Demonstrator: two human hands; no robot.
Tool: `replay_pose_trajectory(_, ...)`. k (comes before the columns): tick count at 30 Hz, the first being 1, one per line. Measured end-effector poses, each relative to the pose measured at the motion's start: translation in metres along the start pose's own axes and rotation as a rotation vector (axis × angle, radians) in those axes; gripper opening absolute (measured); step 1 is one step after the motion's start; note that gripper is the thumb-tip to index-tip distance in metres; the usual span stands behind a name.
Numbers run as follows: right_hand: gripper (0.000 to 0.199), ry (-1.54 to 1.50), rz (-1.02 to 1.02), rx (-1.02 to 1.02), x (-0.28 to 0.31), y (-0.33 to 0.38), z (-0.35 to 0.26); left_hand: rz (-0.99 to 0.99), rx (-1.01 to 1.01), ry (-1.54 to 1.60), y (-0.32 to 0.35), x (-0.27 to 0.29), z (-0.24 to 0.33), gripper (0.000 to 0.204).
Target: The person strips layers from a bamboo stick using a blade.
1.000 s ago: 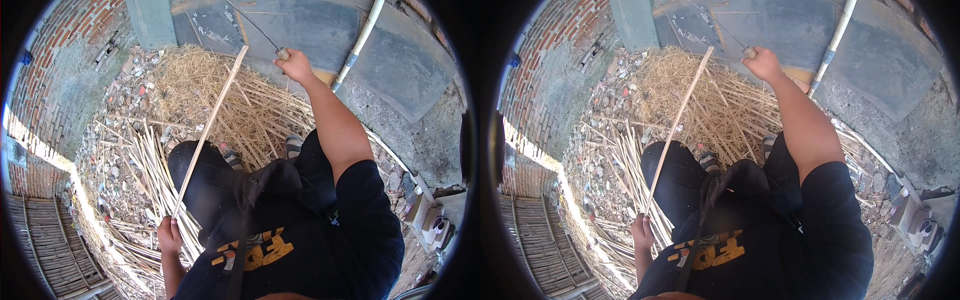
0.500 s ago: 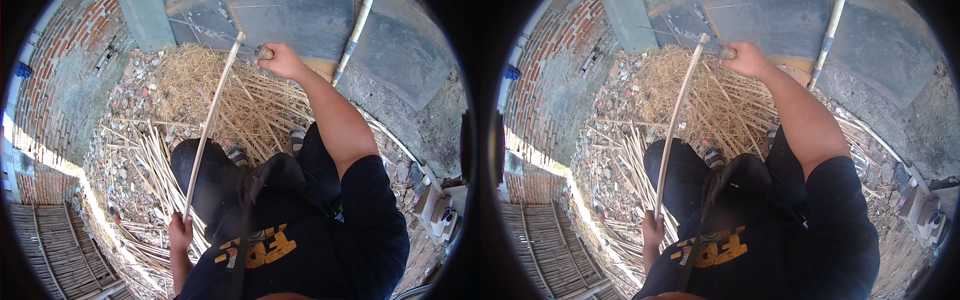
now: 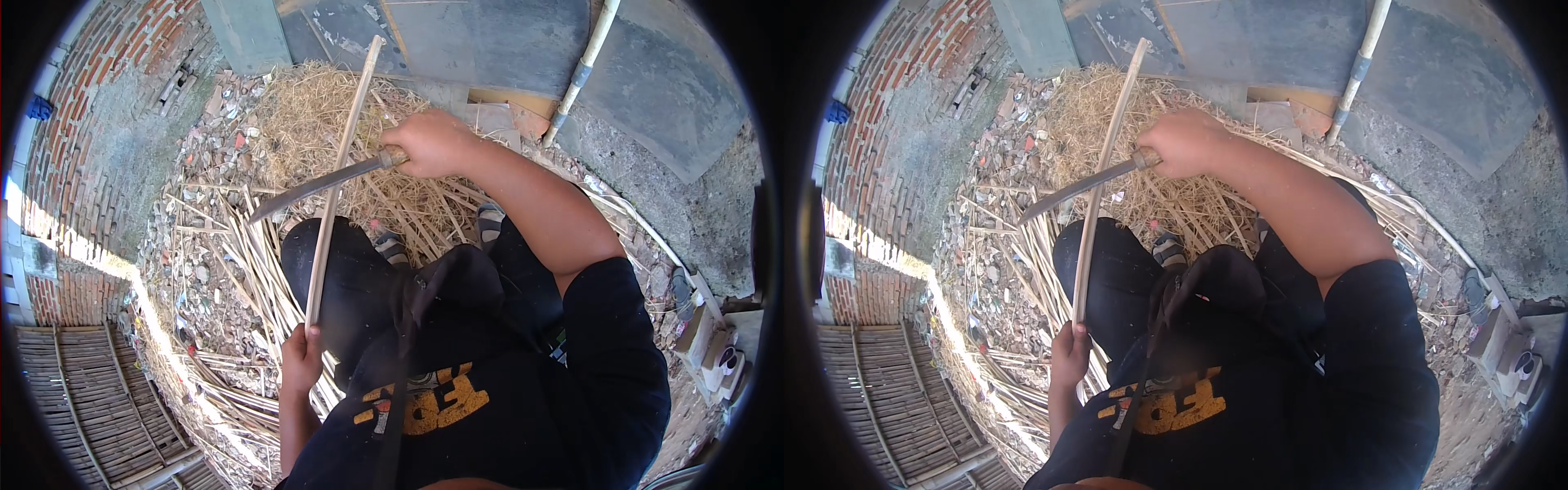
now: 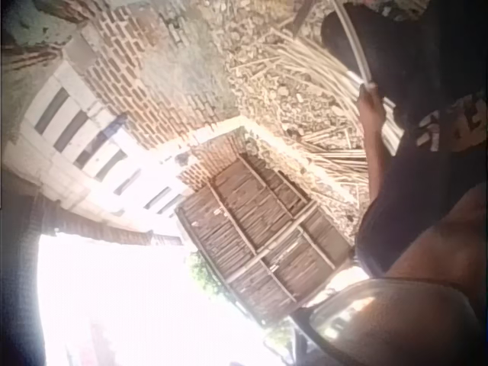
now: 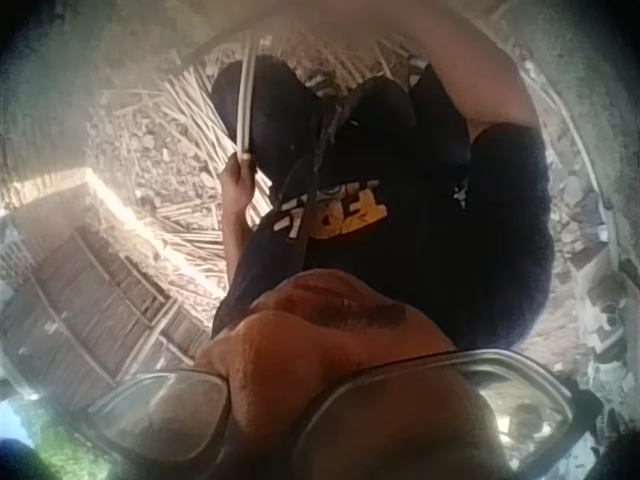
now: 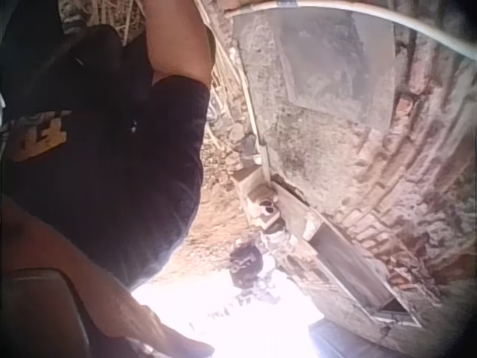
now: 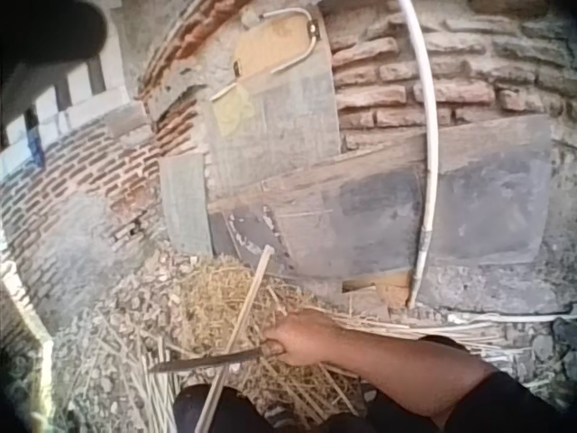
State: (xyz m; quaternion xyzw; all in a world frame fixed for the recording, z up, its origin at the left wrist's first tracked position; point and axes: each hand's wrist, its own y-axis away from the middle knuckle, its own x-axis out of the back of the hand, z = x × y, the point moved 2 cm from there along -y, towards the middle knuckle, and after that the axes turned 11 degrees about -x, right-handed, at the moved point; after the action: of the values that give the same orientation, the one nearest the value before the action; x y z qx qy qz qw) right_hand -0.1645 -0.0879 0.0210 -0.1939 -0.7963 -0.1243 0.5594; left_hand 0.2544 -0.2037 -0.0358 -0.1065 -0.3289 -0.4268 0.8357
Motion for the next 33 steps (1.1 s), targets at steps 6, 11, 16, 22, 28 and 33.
replay_pose_trajectory(6,0.02,0.094,-0.08,0.002,-0.023,-0.004,-0.017,0.0,-0.11,-0.272,-0.02,-0.011,0.01,0.046)
replay_pose_trajectory(11,0.023,0.01,-0.116,-0.132,-0.028,-0.011,0.0,-0.001,-0.081,-0.384,-0.021,-0.014,0.026,0.044)
replay_pose_trajectory(16,0.035,0.178,-0.118,-0.024,-0.027,-0.009,-0.014,-0.004,-0.048,-0.463,-0.02,-0.012,0.035,0.041)
replay_pose_trajectory(22,0.025,0.055,-0.209,-0.138,-0.036,-0.011,-0.007,0.022,-0.09,-0.569,-0.022,-0.015,0.028,0.039)
replay_pose_trajectory(28,0.025,0.029,-0.128,-0.128,-0.047,-0.013,-0.005,0.05,-0.067,-0.653,-0.018,-0.019,0.025,0.035)
replay_pose_trajectory(33,0.03,-0.134,-0.104,-0.235,-0.059,-0.023,0.023,0.111,-0.135,-0.66,-0.019,-0.026,0.014,0.033)
